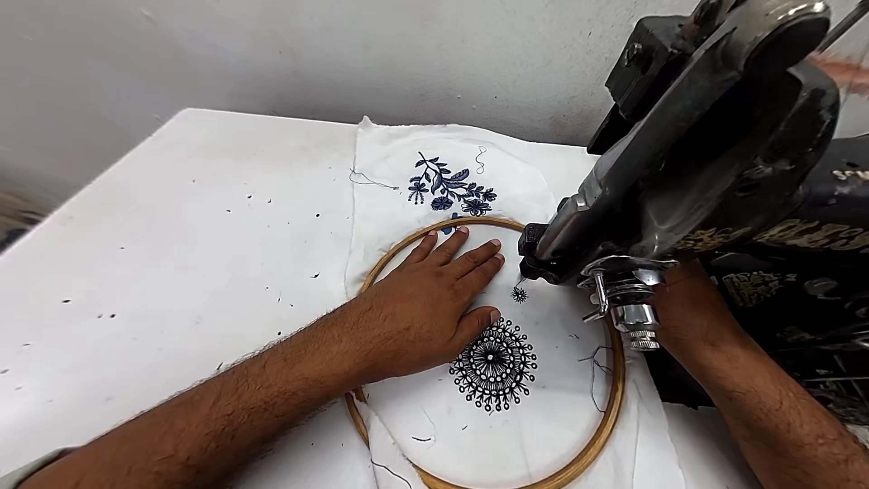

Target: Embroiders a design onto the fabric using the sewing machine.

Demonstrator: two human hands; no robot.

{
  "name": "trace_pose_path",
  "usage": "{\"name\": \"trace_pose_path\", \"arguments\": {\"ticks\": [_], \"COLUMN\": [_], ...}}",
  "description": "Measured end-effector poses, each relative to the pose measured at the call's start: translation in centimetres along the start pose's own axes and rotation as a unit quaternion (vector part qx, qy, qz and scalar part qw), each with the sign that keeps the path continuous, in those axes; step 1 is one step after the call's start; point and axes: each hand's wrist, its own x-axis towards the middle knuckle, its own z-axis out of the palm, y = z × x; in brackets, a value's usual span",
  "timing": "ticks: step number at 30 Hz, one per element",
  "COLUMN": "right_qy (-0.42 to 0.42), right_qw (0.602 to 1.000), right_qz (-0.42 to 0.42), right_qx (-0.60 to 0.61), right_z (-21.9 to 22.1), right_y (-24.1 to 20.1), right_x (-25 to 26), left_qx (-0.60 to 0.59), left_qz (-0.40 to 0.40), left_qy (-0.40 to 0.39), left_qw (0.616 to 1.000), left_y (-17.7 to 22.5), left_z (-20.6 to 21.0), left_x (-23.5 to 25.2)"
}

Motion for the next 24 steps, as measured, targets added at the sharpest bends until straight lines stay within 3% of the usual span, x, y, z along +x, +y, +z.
{"name": "trace_pose_path", "arguments": {"ticks": [6,17,24], "right_qy": [-0.013,-0.008,-0.013], "right_qw": [0.999,0.999,0.999], "right_qz": [0.024,-0.020,0.011], "right_qx": [-0.039,-0.037,-0.027], "right_z": [-0.19,0.22,0.18], "right_y": [-0.79,0.16,-0.15], "right_x": [-0.27,-0.17,-0.39], "left_qx": [-0.001,0.006,0.008], "left_qz": [0.001,-0.004,-0.001], "left_qy": [-0.012,-0.016,-0.017], "left_qw": [1.000,1.000,1.000], "left_y": [-0.11,-0.20,-0.24], "left_z": [-0.24,-0.42,-0.46], "left_x": [-0.14,-0.15,-0.30]}}
